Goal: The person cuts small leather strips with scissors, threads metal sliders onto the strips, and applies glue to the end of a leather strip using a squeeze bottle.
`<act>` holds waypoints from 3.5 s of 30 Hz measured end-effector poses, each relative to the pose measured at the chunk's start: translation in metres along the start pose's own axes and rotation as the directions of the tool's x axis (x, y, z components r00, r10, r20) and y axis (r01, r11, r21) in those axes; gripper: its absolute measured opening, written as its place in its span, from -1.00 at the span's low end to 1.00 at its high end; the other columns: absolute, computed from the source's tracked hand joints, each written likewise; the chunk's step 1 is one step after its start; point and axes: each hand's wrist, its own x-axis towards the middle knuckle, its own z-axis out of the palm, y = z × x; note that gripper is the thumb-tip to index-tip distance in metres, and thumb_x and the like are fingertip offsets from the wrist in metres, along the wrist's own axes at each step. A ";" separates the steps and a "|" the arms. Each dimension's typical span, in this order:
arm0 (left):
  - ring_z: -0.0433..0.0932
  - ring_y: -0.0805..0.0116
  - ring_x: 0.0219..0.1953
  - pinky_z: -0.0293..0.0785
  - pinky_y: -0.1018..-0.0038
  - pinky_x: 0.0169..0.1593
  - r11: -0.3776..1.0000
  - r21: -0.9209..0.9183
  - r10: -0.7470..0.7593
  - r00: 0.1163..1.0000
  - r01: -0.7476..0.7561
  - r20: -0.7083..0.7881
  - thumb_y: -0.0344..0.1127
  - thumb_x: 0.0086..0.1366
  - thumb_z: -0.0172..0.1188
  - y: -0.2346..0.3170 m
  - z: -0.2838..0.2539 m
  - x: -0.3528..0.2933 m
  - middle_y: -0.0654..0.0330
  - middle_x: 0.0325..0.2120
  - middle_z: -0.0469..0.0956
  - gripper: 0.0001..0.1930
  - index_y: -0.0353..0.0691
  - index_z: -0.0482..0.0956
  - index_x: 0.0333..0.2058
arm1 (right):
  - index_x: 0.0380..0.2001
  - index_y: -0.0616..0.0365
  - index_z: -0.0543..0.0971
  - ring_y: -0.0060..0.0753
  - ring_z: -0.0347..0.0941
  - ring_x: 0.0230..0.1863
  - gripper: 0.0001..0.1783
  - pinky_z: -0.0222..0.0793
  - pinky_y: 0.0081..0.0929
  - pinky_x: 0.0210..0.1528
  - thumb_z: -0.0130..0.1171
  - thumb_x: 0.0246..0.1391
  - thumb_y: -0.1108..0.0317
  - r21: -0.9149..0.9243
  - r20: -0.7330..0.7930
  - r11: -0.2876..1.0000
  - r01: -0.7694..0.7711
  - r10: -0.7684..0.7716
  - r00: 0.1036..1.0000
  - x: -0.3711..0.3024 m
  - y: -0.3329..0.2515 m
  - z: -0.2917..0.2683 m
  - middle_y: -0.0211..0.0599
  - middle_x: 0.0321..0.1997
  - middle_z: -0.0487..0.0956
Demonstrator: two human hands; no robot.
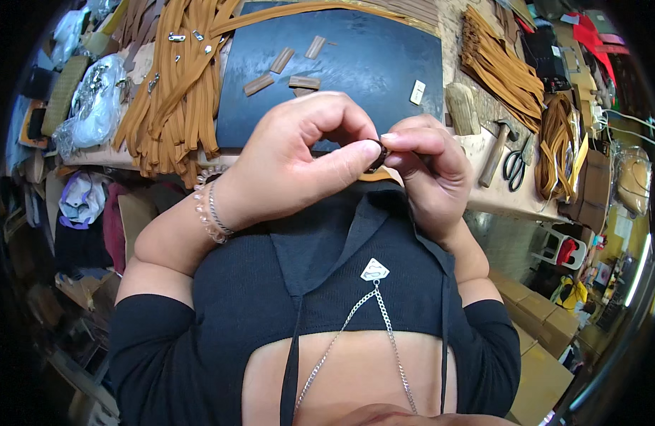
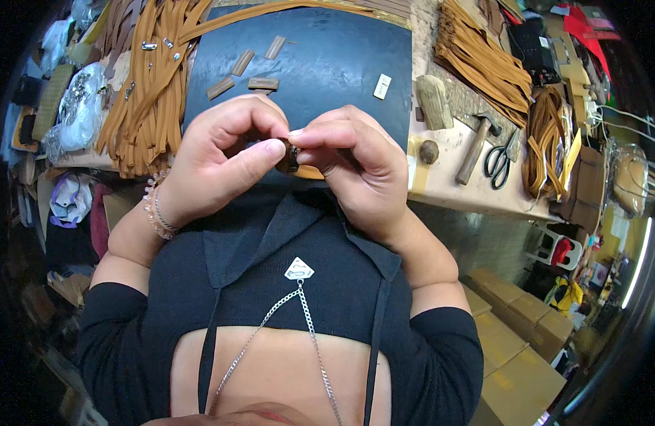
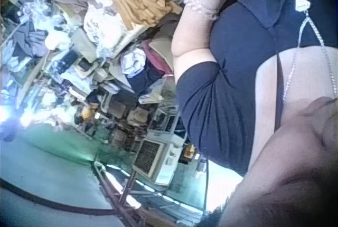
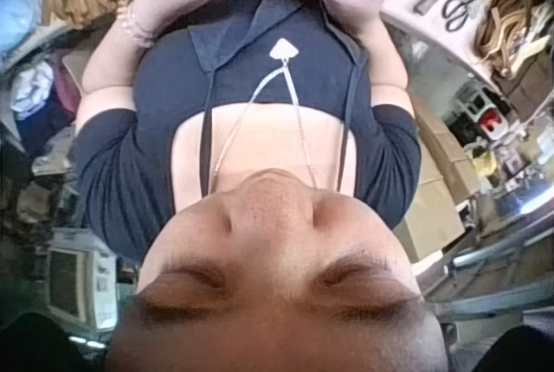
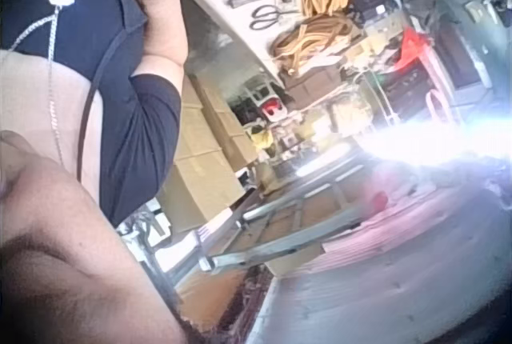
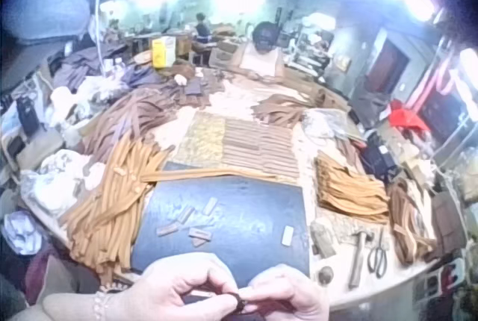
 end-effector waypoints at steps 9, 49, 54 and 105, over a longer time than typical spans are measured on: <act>0.56 0.43 -0.16 0.49 0.56 -0.06 0.992 -0.126 -0.008 1.000 0.004 -0.028 -0.59 0.25 0.25 0.001 -0.001 -0.006 0.14 -0.23 0.54 -0.82 -0.35 0.57 -0.17 | -0.24 0.25 0.62 -0.36 0.57 -0.25 -0.68 0.52 -0.50 -0.21 0.18 -0.07 0.81 -0.127 0.013 0.992 0.026 -0.024 1.000 -0.001 -0.006 -0.001 -0.21 -0.30 0.61; 0.59 0.25 -0.27 0.50 0.42 -0.18 0.910 0.310 0.287 0.958 -0.277 0.011 -0.46 0.06 0.44 0.006 -0.005 0.000 0.17 -0.36 0.61 -0.76 -0.23 0.64 -0.26 | -0.22 0.17 0.47 -0.20 0.57 -0.22 -0.64 0.50 -0.34 -0.15 0.22 -0.08 0.76 0.032 -0.032 0.985 0.169 -0.168 0.985 -0.004 0.009 0.008 -0.18 -0.24 0.59; 0.53 0.29 -0.27 0.46 0.44 -0.18 0.872 0.358 0.350 0.937 -0.335 0.026 -0.48 0.05 0.45 0.005 -0.005 -0.002 0.19 -0.34 0.54 -0.73 -0.21 0.62 -0.24 | -0.18 0.23 0.55 -0.28 0.57 -0.20 -0.70 0.48 -0.44 -0.09 0.24 -0.04 0.69 -0.089 0.073 0.995 -0.049 0.056 0.996 -0.001 0.006 0.004 -0.19 -0.21 0.60; 0.47 0.53 -0.42 0.44 0.52 -0.29 0.991 -0.002 -0.124 0.926 0.134 0.356 -0.36 0.43 0.11 -0.031 0.004 0.013 0.26 -0.46 0.42 -0.87 -0.33 0.46 -0.25 | -0.20 0.09 0.51 -0.55 0.34 -0.10 -0.87 0.29 -0.48 -0.02 0.11 0.33 0.29 0.792 -0.382 0.607 0.059 0.419 0.824 0.001 0.032 -0.024 -0.44 -0.18 0.43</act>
